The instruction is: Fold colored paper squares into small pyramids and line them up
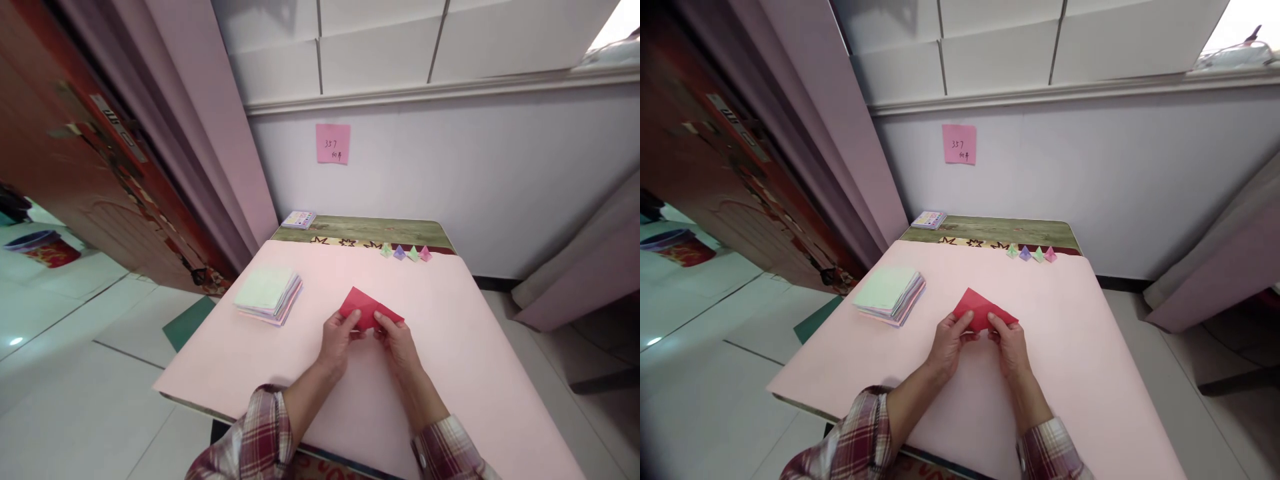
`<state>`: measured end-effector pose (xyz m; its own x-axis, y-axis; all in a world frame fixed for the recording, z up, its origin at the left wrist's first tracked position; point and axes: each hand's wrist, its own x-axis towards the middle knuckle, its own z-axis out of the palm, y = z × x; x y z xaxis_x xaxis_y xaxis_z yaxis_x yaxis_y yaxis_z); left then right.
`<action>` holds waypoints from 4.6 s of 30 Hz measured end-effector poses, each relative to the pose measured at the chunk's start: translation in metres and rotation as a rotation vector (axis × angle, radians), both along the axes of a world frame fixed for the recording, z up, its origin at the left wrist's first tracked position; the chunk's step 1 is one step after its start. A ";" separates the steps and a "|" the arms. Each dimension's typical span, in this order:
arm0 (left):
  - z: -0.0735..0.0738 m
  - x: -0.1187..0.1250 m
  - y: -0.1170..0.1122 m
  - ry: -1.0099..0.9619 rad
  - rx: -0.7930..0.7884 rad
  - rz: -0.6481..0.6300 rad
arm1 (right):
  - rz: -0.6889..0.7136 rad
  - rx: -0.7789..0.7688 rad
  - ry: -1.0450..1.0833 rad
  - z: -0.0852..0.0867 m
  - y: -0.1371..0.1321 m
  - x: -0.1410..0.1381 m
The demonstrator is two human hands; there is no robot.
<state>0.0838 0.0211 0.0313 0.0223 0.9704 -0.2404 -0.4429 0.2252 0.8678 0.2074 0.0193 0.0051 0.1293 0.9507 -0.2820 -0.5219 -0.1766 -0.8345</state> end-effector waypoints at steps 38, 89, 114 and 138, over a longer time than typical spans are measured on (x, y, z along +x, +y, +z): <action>-0.008 -0.018 0.005 0.137 0.130 0.002 | 0.170 -0.006 0.080 0.002 -0.002 -0.001; -0.008 -0.021 0.007 0.105 0.021 0.095 | 0.225 0.133 -0.276 -0.009 -0.005 -0.018; -0.006 -0.014 -0.005 0.023 -0.069 0.063 | 0.093 0.209 -0.414 0.006 -0.007 -0.005; -0.011 -0.041 0.006 0.356 0.141 -0.352 | 0.222 0.249 -0.438 0.003 -0.005 0.001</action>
<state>0.0428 0.0270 0.0207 0.2937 0.9424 -0.1602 -0.0330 0.1775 0.9836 0.2082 0.0147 0.0077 -0.0271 0.9996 -0.0096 -0.0890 -0.0119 -0.9960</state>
